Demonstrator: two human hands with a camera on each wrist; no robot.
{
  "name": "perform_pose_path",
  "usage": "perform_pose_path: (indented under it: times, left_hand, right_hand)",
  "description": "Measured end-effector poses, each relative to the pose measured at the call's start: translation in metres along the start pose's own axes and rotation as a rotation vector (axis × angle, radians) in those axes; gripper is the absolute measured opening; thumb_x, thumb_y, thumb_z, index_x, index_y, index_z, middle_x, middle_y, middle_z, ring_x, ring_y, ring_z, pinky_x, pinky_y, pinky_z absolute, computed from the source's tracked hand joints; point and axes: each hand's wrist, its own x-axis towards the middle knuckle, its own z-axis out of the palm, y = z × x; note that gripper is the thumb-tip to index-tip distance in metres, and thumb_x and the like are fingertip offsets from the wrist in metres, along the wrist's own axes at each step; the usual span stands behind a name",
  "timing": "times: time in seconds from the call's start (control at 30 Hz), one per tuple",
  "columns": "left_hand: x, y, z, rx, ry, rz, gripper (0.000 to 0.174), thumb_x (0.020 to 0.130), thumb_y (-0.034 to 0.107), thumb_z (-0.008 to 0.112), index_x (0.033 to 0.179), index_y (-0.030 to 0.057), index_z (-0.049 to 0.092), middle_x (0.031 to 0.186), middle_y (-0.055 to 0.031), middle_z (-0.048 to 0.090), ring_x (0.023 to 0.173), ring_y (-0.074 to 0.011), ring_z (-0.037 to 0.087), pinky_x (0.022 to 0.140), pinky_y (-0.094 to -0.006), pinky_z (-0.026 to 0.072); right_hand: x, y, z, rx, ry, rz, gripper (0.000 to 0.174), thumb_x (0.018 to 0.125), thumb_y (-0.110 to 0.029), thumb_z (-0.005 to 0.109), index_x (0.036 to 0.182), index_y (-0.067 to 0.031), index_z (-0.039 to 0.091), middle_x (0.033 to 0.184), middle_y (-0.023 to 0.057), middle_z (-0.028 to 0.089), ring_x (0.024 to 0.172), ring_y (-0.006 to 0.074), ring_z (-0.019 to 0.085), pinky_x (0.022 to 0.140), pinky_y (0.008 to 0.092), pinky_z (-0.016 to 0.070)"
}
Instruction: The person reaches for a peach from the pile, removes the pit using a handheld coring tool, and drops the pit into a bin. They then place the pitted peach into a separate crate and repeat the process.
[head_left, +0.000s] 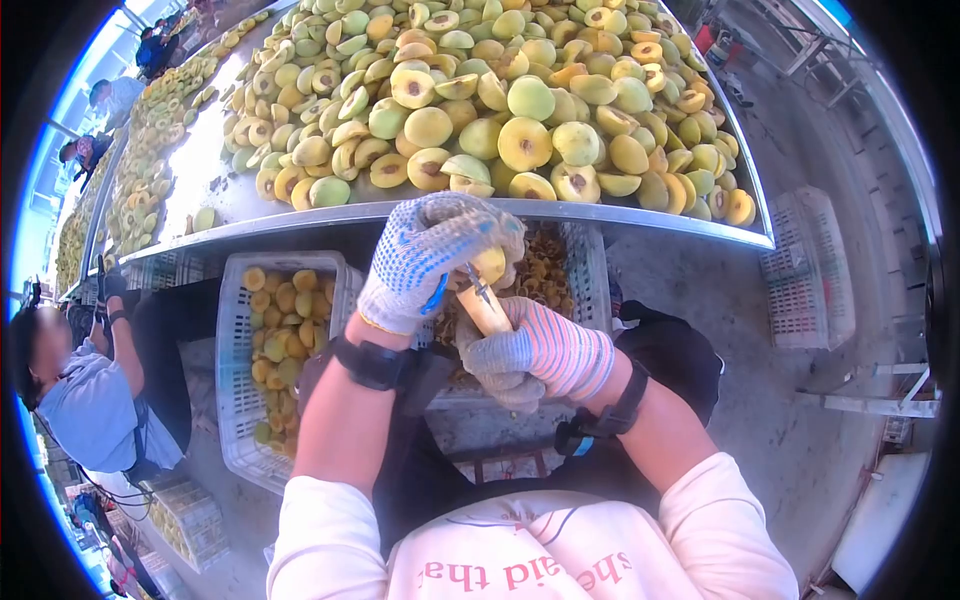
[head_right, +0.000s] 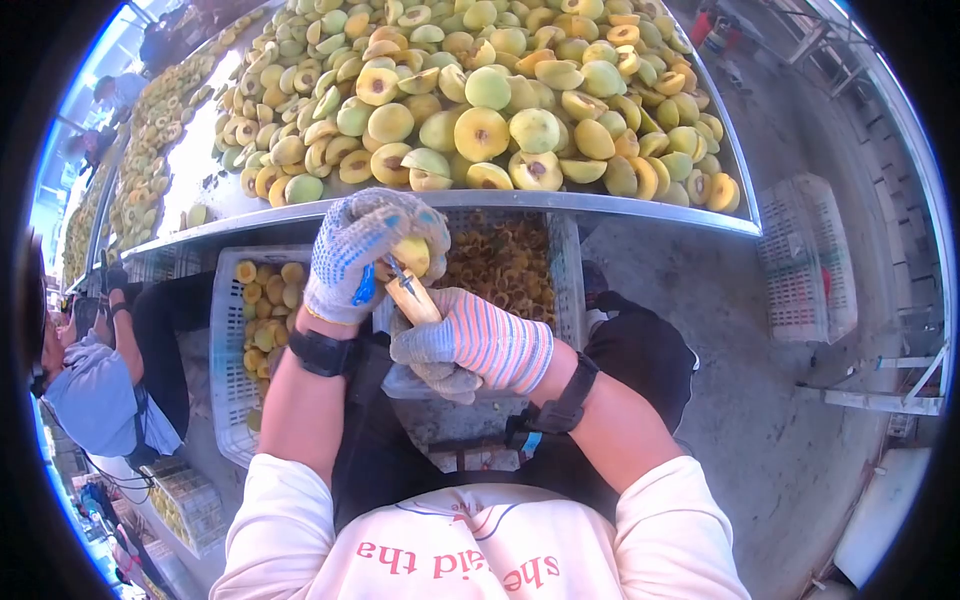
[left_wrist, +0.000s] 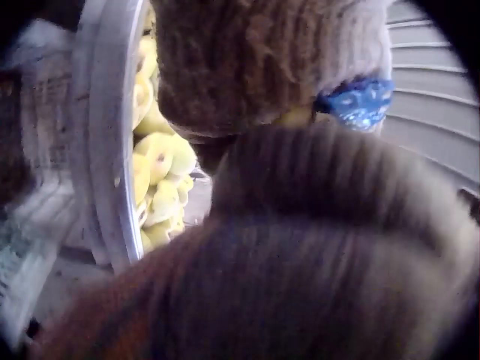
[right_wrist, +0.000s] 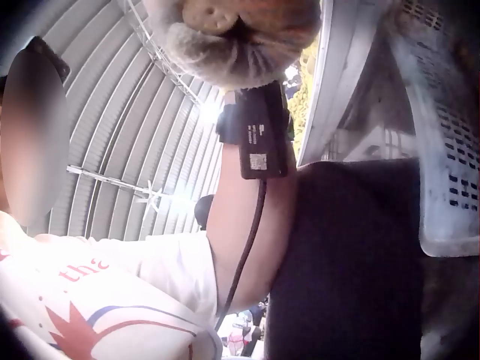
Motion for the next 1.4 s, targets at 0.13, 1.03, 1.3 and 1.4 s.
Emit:
perform_pose_path:
  times: [0.13,1.03,1.3,1.4]
  left_hand:
    - [-0.006,-0.026,-0.002,-0.089,0.169,-0.002,0.032,0.095,0.027,0.057,0.102,-0.0025,0.067,0.094,-0.0135,0.070,0.083,-0.0193,0.067,0.071,-0.0298,0.0549]
    - [0.103,-0.008,-0.121,1.739,0.434,-0.549,0.065,0.077,0.040,0.072,0.130,0.0069,0.054,0.126,-0.0227,0.061,0.115,-0.0395,0.060,0.096,-0.0436,0.0487]
    - [0.059,0.001,-0.105,0.890,0.592,-0.141,0.034,0.074,0.009,0.066,0.106,0.0002,0.066,0.096,-0.0095,0.068,0.091,-0.0184,0.064,0.083,-0.0292,0.0501]
    - [0.014,0.007,-0.057,0.200,0.419,-0.001,0.032,0.073,0.006,0.062,0.104,-0.0013,0.061,0.093,-0.0104,0.064,0.090,-0.0212,0.063,0.088,-0.0319,0.0509]
  right_hand:
    - [0.004,-0.004,-0.005,-0.108,0.002,-0.023,0.023,0.080,-0.020,0.074,0.087,-0.0056,0.058,0.057,0.0009,0.050,0.041,0.0103,0.045,0.038,0.0237,0.0337]
    - [-0.040,-0.027,-0.024,-1.129,0.550,-0.179,0.042,0.084,-0.035,0.071,0.106,-0.0016,0.059,0.079,0.0254,0.065,0.080,0.0436,0.065,0.070,0.0468,0.0506]
    - [-0.026,-0.021,-0.016,-0.859,0.601,-0.266,0.041,0.082,-0.033,0.075,0.102,-0.0009,0.059,0.078,0.0224,0.064,0.076,0.0416,0.064,0.068,0.0442,0.0507]
    - [-0.013,-0.013,-0.006,-0.891,0.614,-0.368,0.041,0.081,-0.033,0.075,0.102,-0.0015,0.060,0.081,0.0201,0.065,0.075,0.0383,0.064,0.068,0.0421,0.0509]
